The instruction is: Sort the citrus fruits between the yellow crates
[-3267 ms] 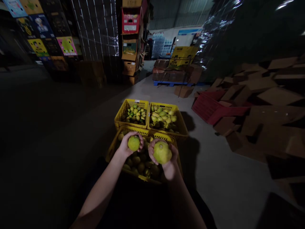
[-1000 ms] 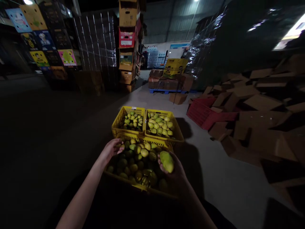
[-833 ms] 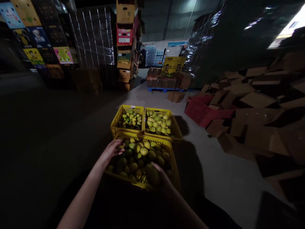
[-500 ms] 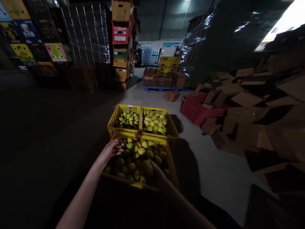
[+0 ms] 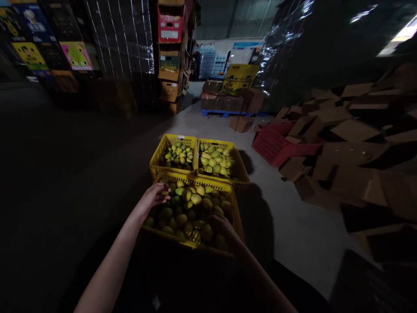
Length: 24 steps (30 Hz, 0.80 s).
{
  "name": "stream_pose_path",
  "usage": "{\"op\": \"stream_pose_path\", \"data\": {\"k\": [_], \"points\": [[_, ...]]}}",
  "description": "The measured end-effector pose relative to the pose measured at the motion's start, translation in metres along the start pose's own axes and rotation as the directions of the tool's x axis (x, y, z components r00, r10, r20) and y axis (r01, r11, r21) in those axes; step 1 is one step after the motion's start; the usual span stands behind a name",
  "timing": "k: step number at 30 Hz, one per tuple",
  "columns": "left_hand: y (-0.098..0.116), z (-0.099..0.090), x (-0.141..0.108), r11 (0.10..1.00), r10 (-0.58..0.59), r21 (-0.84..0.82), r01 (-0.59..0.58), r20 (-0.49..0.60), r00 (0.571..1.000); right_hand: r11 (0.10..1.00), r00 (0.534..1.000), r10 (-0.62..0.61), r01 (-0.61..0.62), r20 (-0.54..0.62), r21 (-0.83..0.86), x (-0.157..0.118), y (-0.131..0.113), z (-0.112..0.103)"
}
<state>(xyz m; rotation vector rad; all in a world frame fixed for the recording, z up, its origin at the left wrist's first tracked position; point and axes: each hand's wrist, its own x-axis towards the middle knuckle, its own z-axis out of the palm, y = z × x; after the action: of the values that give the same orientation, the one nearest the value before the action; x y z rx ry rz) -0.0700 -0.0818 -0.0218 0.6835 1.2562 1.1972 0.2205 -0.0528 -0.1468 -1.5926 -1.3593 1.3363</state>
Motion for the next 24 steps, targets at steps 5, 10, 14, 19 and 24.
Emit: {"op": "stream_pose_path", "data": {"k": [5,10,14,19,24], "points": [[0.006,0.006,-0.005,1.0,0.027,0.004,-0.027,0.026,0.999,0.896,0.998,-0.051,0.028,-0.041,-0.443,0.006,0.011,0.003],[0.011,0.01,-0.002,0.999,0.05,-0.005,-0.05,0.014,0.999,0.681,0.993,-0.11,0.097,0.029,-0.726,0.043,0.005,0.019],[0.013,0.008,0.001,0.999,0.041,0.005,-0.041,0.019,0.999,0.549,0.994,-0.098,0.092,0.045,-0.831,0.074,0.004,0.034],[0.014,0.003,0.005,0.998,0.001,0.059,-0.001,0.01,1.0,0.492,0.994,-0.098,0.084,0.041,-0.867,0.086,0.0,0.035],[0.005,0.01,0.013,0.985,0.0,0.17,-0.009,0.05,0.999,0.528,0.986,-0.122,0.158,0.11,-0.835,0.077,-0.007,0.02]]}}
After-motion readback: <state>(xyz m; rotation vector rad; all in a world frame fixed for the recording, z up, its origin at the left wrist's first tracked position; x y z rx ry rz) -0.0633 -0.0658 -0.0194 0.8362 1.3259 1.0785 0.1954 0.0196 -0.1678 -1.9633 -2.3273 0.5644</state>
